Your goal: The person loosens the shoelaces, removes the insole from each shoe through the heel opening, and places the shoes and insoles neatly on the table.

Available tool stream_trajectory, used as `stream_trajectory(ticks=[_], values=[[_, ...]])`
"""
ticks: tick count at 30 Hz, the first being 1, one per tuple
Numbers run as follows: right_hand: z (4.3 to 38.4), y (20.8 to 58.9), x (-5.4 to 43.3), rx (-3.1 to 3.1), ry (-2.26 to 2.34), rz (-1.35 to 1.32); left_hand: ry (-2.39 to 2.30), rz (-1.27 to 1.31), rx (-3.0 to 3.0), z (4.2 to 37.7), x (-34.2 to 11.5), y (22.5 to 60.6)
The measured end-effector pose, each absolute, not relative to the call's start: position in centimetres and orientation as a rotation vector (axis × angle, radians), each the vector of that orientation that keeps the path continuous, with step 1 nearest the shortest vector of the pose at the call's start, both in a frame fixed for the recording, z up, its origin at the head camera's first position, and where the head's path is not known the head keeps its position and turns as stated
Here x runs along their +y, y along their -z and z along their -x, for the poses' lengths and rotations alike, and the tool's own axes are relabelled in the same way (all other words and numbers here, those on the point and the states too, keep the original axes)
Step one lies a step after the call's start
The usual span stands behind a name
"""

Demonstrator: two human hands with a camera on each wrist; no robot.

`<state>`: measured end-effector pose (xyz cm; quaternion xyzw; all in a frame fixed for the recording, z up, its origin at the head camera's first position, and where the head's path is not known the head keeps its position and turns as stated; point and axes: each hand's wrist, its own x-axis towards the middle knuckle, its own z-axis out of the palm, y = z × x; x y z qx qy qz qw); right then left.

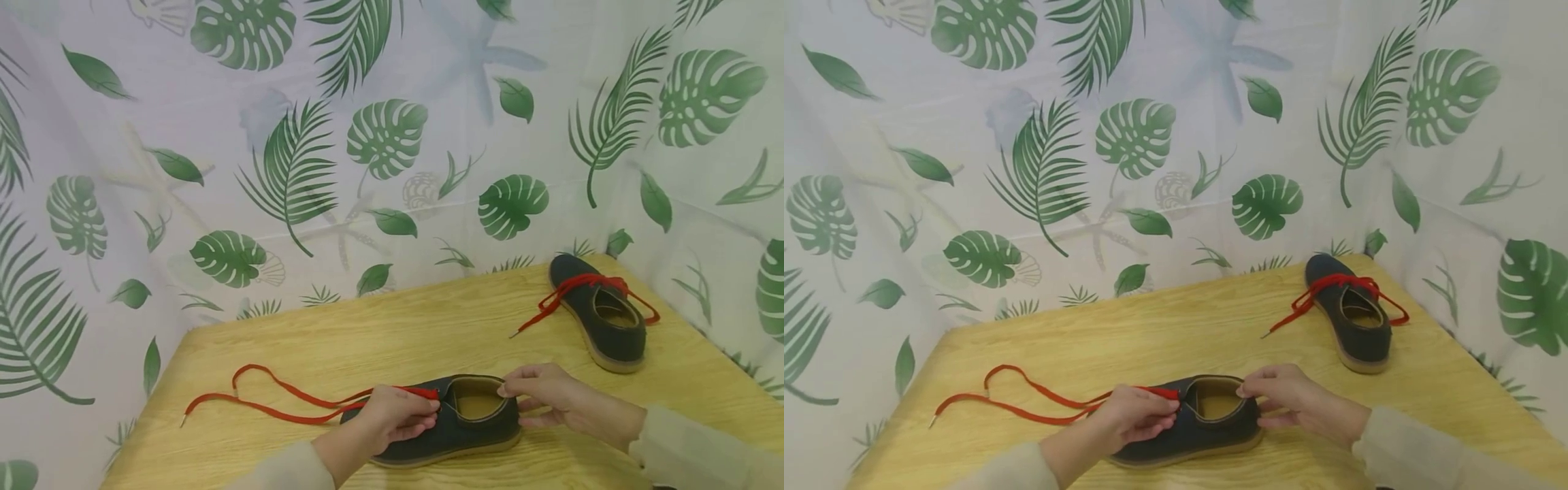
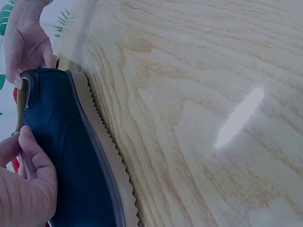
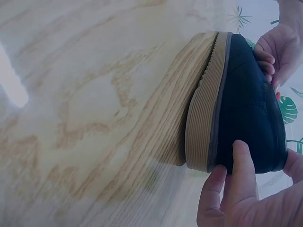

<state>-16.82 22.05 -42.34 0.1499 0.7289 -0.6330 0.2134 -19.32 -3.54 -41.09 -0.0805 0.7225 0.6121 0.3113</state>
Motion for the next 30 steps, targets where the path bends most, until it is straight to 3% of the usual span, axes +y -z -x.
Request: stream_trajectory(ticks=[20, 30], values=[[16.6, 42.2, 22.0, 2.028, 1.753, -0.391, -1.689, 0.044, 2.102, 18.1, -2.4, 42.5], [16.8, 42.3, 22.2, 2.002, 1.742, -0.409, -1.962, 0.024, 2.112, 16.9, -2.8, 44.4]])
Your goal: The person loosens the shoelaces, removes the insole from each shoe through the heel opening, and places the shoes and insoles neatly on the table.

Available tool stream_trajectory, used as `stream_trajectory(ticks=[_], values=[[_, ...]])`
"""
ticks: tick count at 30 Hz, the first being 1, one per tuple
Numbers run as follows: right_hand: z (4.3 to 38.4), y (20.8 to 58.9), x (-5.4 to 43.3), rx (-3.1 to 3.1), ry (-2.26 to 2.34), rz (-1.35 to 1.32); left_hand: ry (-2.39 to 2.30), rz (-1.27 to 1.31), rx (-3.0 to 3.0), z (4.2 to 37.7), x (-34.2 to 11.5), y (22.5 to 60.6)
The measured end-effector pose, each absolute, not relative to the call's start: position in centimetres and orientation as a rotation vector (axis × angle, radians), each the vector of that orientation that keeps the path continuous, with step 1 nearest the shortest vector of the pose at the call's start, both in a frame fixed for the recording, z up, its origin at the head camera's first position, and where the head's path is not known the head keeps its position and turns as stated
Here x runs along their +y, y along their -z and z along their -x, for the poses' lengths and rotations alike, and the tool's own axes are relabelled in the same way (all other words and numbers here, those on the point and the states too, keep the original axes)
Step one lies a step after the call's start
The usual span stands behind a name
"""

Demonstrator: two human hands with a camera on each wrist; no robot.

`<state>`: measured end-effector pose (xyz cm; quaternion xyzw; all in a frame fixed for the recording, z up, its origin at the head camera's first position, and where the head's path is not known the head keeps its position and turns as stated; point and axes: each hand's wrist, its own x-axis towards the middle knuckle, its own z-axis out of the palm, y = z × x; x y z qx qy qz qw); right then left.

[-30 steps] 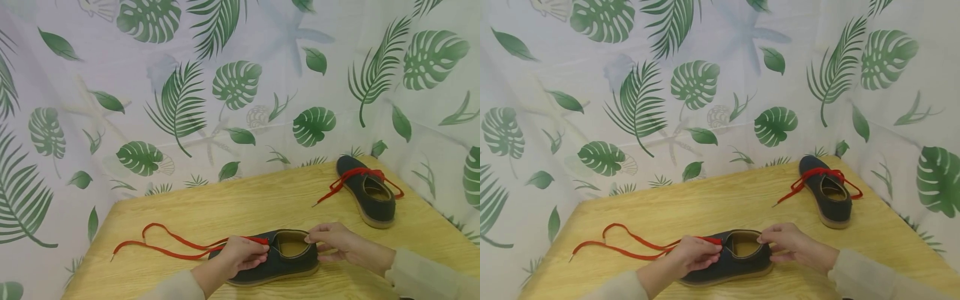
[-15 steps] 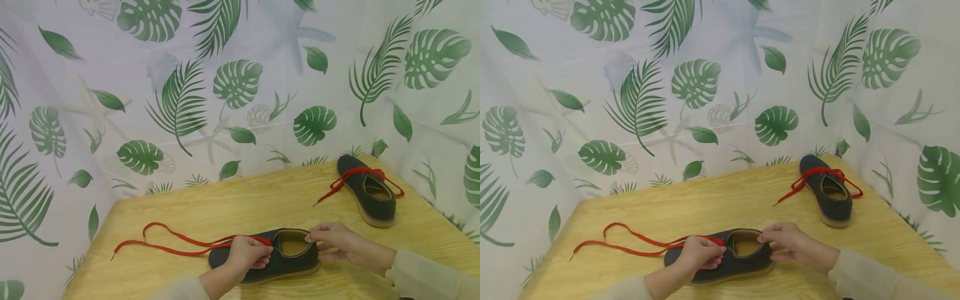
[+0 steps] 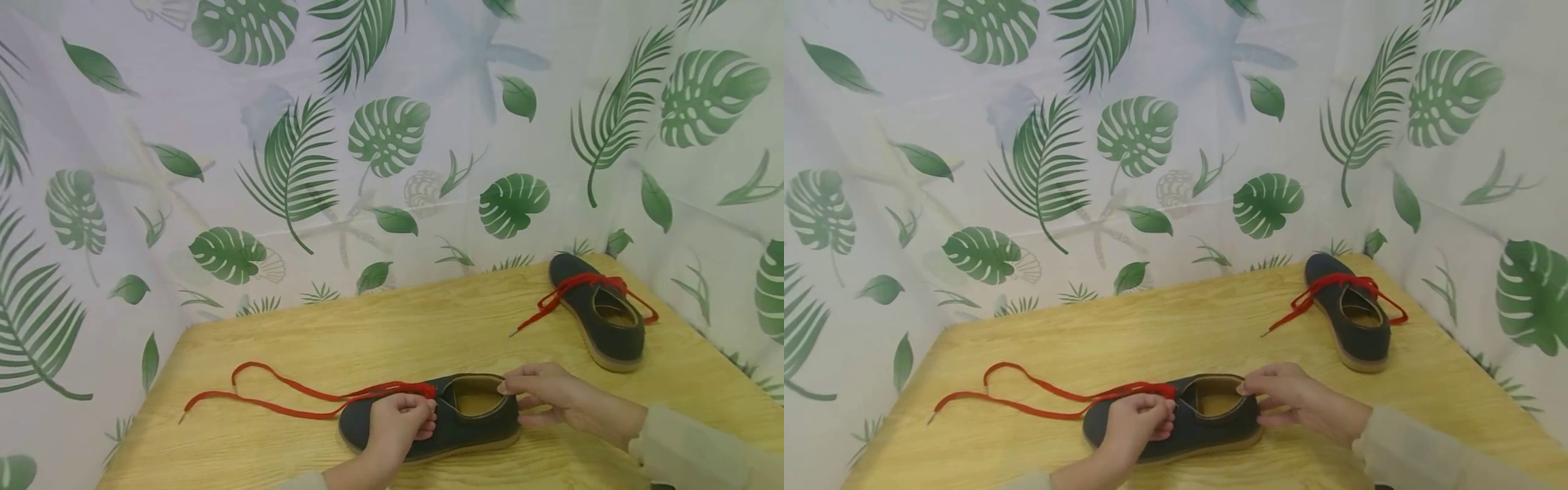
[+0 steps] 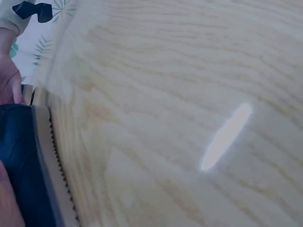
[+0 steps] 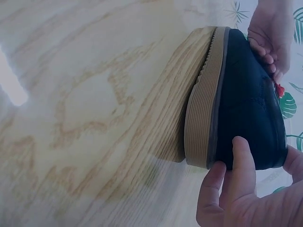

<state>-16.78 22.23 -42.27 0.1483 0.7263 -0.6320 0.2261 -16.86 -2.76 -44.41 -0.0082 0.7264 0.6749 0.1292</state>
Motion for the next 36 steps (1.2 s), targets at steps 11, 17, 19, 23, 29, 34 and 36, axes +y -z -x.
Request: stream_trajectory(ticks=[11, 17, 19, 23, 29, 34, 36], values=[[16.8, 41.9, 21.9, 2.017, 1.723, -0.374, -2.031, -0.186, 2.076, 16.1, -3.8, 45.0], [16.8, 42.1, 22.0, 2.018, 1.731, -0.376, -1.89, -0.178, 2.088, 17.1, -3.8, 43.9], [16.7, 42.2, 22.1, 2.015, 1.736, -0.379, -1.824, -0.136, 2.11, 17.4, -3.7, 43.5], [16.7, 42.3, 22.2, 2.015, 1.739, -0.385, -1.743, -0.045, 2.129, 17.9, -3.3, 43.1], [16.7, 42.3, 22.3, 2.017, 1.746, -0.389, -1.821, 0.021, 2.056, 18.0, -3.1, 43.3], [16.7, 42.2, 22.2, 2.019, 1.74, -0.398, -1.953, 0.098, 1.976, 17.4, -3.3, 43.6], [16.8, 42.2, 22.2, 2.014, 1.738, -0.402, -1.996, 0.117, 1.952, 17.1, -3.4, 43.8]])
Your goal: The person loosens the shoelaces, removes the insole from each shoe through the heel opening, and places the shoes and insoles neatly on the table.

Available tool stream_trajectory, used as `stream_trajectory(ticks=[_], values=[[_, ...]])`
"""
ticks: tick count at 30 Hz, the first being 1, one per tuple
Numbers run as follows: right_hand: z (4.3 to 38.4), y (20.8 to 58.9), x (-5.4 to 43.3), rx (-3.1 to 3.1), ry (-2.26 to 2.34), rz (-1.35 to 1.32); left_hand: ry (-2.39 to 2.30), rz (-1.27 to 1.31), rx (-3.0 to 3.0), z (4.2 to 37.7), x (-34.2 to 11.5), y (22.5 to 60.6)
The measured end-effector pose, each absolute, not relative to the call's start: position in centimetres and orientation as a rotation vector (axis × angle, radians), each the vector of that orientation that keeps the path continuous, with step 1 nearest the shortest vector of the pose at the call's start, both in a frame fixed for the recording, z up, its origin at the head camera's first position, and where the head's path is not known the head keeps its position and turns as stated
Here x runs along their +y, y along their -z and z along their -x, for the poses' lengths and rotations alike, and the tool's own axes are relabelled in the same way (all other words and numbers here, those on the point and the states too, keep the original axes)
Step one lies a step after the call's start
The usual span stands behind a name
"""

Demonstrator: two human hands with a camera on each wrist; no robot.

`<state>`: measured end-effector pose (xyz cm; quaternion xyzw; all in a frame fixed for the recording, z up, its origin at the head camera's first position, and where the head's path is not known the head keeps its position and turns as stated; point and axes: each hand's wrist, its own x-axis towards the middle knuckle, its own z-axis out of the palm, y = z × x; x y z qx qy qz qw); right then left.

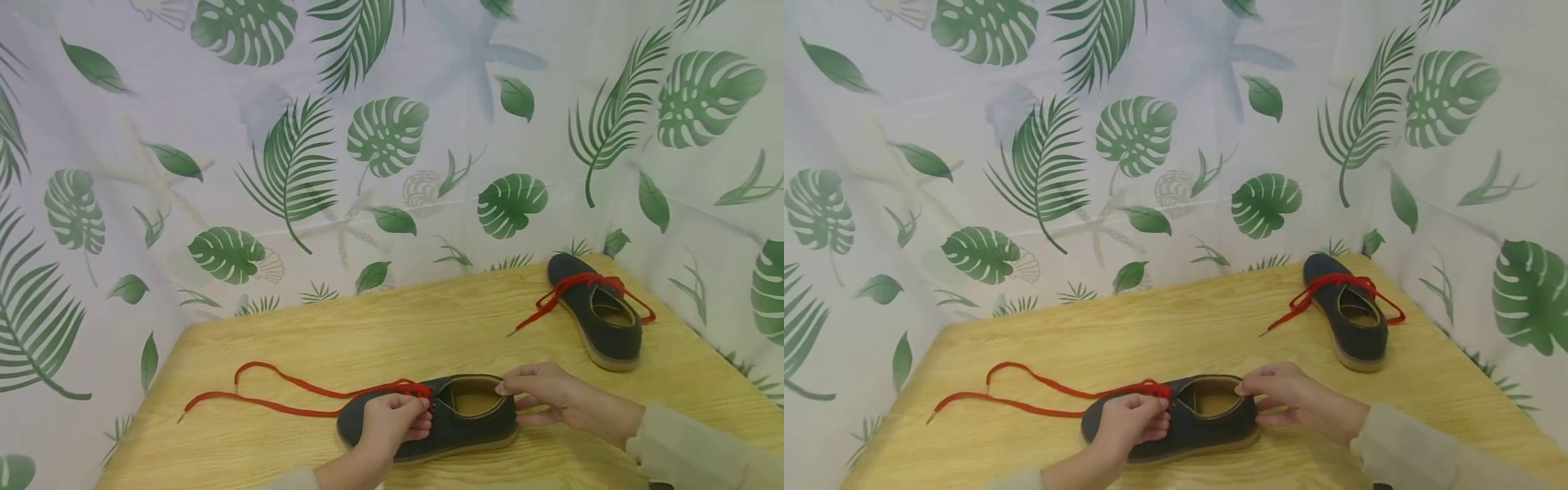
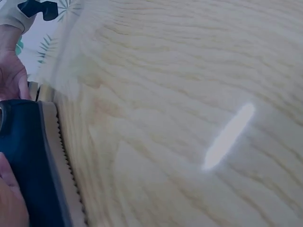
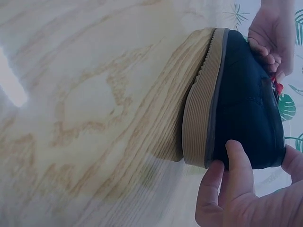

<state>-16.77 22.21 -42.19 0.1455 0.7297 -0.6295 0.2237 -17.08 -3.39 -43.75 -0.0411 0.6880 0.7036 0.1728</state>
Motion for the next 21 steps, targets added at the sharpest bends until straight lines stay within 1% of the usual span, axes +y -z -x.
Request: stream_trajectory(ticks=[3, 8, 12, 17, 21], values=[[16.8, 42.1, 22.3, 2.006, 1.735, -0.4, -2.027, 0.039, 1.953, 16.9, -3.5, 44.0], [16.8, 42.0, 22.4, 2.0, 1.738, -0.376, -2.015, -0.204, 1.972, 16.6, -3.8, 44.5], [16.6, 41.9, 22.5, 2.006, 1.737, -0.376, -2.02, -0.312, 1.973, 16.3, -3.9, 44.9], [16.5, 42.0, 22.5, 1.994, 1.748, -0.381, -2.086, -0.377, 1.941, 16.3, -4.1, 45.9], [16.5, 42.0, 22.3, 1.986, 1.766, -0.39, -2.083, -0.346, 1.953, 16.9, -4.2, 46.0]])
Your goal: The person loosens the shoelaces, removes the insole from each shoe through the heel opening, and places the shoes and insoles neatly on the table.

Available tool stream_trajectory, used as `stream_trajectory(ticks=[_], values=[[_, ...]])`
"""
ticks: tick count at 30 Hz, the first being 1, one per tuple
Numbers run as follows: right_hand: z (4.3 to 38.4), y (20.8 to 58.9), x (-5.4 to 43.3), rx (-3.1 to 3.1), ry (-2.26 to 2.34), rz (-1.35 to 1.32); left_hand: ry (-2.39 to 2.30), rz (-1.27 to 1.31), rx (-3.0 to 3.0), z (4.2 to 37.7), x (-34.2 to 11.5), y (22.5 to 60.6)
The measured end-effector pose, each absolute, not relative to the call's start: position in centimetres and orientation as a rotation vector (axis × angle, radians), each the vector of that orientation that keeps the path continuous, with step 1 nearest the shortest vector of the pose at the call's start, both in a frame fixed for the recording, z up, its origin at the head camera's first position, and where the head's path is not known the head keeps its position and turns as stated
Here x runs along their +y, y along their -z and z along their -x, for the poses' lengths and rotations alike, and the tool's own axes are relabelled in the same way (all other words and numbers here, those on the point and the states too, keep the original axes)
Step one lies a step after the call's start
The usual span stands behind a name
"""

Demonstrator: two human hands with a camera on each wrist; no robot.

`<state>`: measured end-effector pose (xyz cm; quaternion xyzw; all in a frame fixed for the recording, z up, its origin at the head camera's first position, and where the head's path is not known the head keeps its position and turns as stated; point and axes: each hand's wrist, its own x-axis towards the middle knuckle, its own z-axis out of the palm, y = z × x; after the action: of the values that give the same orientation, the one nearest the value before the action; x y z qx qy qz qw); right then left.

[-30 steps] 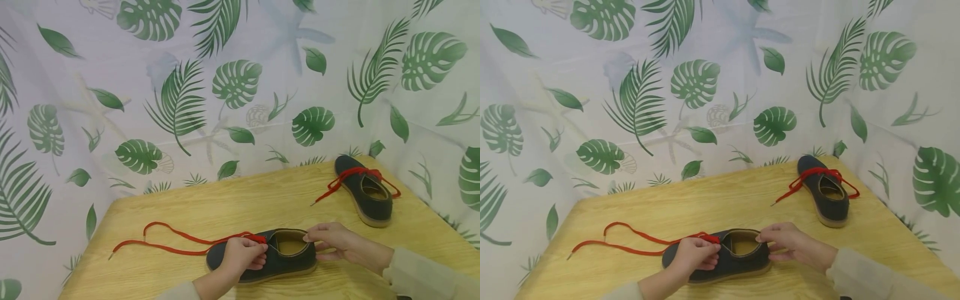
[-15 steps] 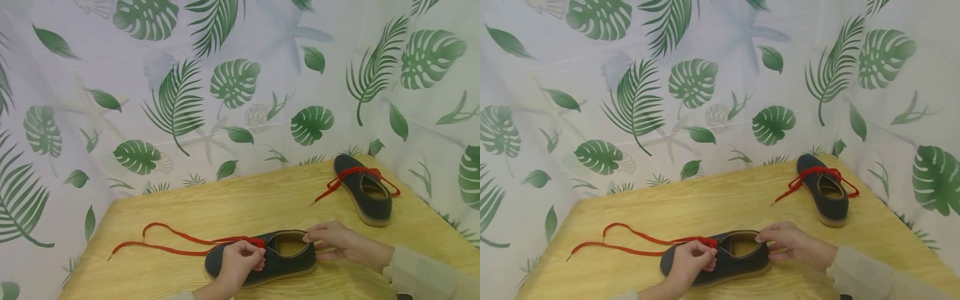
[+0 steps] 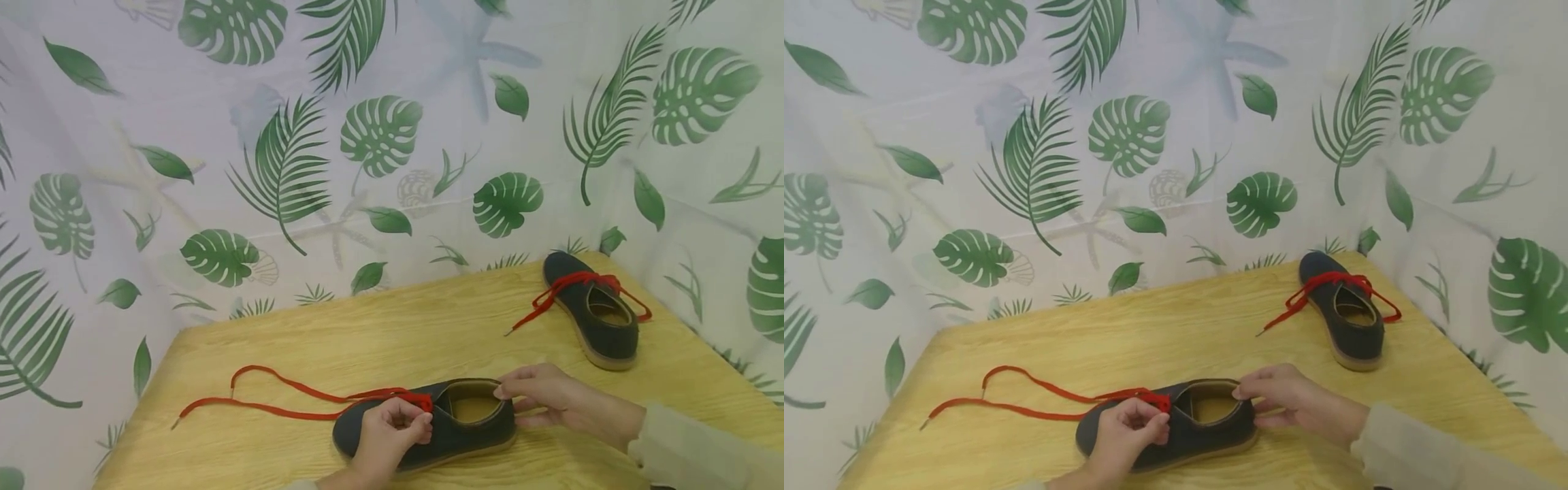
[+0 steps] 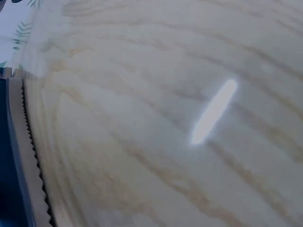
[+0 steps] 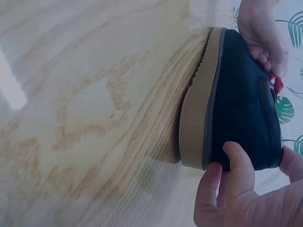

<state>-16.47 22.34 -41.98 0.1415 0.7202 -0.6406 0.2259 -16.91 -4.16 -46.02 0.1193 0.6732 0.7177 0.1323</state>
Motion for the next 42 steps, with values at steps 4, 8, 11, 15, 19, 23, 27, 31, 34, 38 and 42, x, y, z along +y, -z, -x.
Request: stream_trajectory(ticks=[4, 8, 11, 15, 19, 23, 27, 31, 34, 38, 42], values=[[16.4, 41.8, 22.2, 1.988, 1.776, -0.389, -2.009, -0.292, 2.038, 17.5, -3.9, 45.2], [16.4, 41.9, 22.3, 1.983, 1.776, -0.384, -1.986, -0.226, 2.11, 17.3, -3.5, 44.6], [16.4, 42.0, 22.2, 1.98, 1.772, -0.394, -1.977, -0.154, 2.16, 16.9, -3.1, 44.7], [16.3, 42.1, 22.1, 1.971, 1.772, -0.403, -1.96, -0.075, 2.212, 16.4, -2.9, 44.9], [16.3, 42.0, 22.1, 1.969, 1.78, -0.402, -1.974, -0.074, 2.239, 16.5, -2.6, 44.8], [16.4, 42.0, 22.2, 1.973, 1.779, -0.4, -1.989, -0.133, 2.216, 16.6, -2.7, 45.0], [16.4, 42.0, 22.2, 1.974, 1.776, -0.399, -2.003, -0.254, 2.181, 16.4, -3.4, 45.6], [16.4, 41.8, 22.1, 1.976, 1.77, -0.401, -1.976, -0.501, 2.202, 16.3, -4.3, 46.1], [16.4, 41.7, 22.1, 1.973, 1.765, -0.401, -1.894, -0.731, 2.282, 16.2, -4.8, 46.1], [16.4, 41.7, 22.1, 1.967, 1.774, -0.404, -1.793, -0.78, 2.369, 16.3, -4.7, 45.7], [16.4, 41.8, 22.1, 1.96, 1.786, -0.405, -1.752, -0.557, 2.351, 16.4, -4.1, 44.9]])
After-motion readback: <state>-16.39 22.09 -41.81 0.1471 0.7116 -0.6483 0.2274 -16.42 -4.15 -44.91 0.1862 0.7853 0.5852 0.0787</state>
